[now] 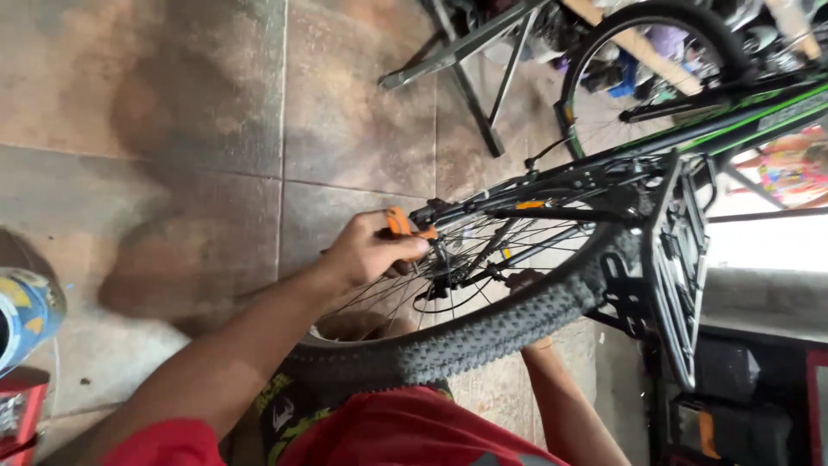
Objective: Tightening the support bolts of a bicycle's rear rack using a screwdriver and a wrench.
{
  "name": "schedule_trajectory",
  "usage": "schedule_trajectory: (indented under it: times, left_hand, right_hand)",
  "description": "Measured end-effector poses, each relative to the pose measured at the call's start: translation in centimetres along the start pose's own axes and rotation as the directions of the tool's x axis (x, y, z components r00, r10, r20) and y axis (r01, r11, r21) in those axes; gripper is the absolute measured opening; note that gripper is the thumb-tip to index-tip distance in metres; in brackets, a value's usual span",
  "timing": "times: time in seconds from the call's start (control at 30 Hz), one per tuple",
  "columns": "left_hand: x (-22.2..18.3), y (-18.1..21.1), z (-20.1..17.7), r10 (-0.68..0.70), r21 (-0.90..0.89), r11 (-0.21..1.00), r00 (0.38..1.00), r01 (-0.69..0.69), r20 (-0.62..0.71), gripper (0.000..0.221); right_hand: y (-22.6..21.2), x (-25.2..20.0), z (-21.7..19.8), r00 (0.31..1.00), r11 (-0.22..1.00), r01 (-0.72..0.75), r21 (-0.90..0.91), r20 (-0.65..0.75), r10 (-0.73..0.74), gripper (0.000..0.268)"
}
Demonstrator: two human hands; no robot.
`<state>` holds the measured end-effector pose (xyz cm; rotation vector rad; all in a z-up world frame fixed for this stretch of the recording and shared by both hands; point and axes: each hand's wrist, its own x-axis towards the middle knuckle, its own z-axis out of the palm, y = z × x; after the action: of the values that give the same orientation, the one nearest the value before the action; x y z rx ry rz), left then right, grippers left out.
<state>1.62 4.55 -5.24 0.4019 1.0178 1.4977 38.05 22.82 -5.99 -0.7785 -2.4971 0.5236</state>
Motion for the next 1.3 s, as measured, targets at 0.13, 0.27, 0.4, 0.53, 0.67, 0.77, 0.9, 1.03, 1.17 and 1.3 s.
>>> schedule_trajectory:
  times: [0.13,0.27,0.4,0.53,0.67,0.77,0.9,1.03,1.17,1.3]
  left_hand:
    - [-0.1,2.4,1.5,-0.1,0.095,0.99,0.995,0.1,-0.013,0.02]
    - [0.8,2.4,2.7,-0.124,0.076,0.989,0.992,0.124,0.0,0.023]
    - [2.1,-0.1,3.3,-0.086,0.028,0.996,0.996,0.086,0.004,0.027]
    - [1.2,3.0,3.9,-0.161,0.039,0.986,0.987,0.162,-0.02,0.027]
    - [1.8,2.3,3.3,-0.27,0.219,0.935,0.961,0.277,-0.064,0.065]
    - [1.4,1.9,3.9,-0.147,0.071,0.986,0.989,0.149,-0.029,0.025]
    - [1.5,4.3,5.1,-0.376,0.343,0.856,0.921,0.387,-0.099,0.108]
    - [1.4,0.7,4.7,-0.11,0.051,0.993,0.994,0.11,0.001,0.028]
    - [0.5,3.3,5.3,-0.292,0.194,0.936,0.956,0.294,-0.042,0.064]
    - [1.9,-0.8,4.3,-0.095,0.058,0.994,0.995,0.095,0.003,0.03]
  right_hand:
    - [1.9,-1.0,0.2,0.999,0.997,-0.037,0.074,0.005,0.037,0.01]
    - [3.5,-1.4,0.1,0.998,0.989,-0.054,0.14,-0.016,0.057,0.01]
    - [4.3,-1.3,0.1,0.999,0.975,-0.039,0.219,-0.02,0.044,0.01]
    - [4.6,-1.2,0.2,0.999,0.964,-0.021,0.264,-0.023,0.028,0.01]
    - [4.7,-1.6,-0.2,1.0,0.948,-0.003,0.317,-0.029,0.013,0.01]
    - [4.8,-1.7,-0.5,0.999,0.935,0.008,0.354,-0.036,0.005,0.011]
    - [4.7,-1.2,-0.2,0.999,0.91,0.036,0.414,-0.047,-0.018,0.012]
    - [4.5,-1.6,-0.6,0.998,0.893,0.059,0.446,-0.057,-0.037,0.012]
    - [4.8,-2.1,-0.5,0.997,0.864,0.073,0.498,-0.069,-0.044,0.013]
    - [17.3,0.3,-2.8,0.525,0.791,0.113,0.601,0.64,-0.561,0.037]
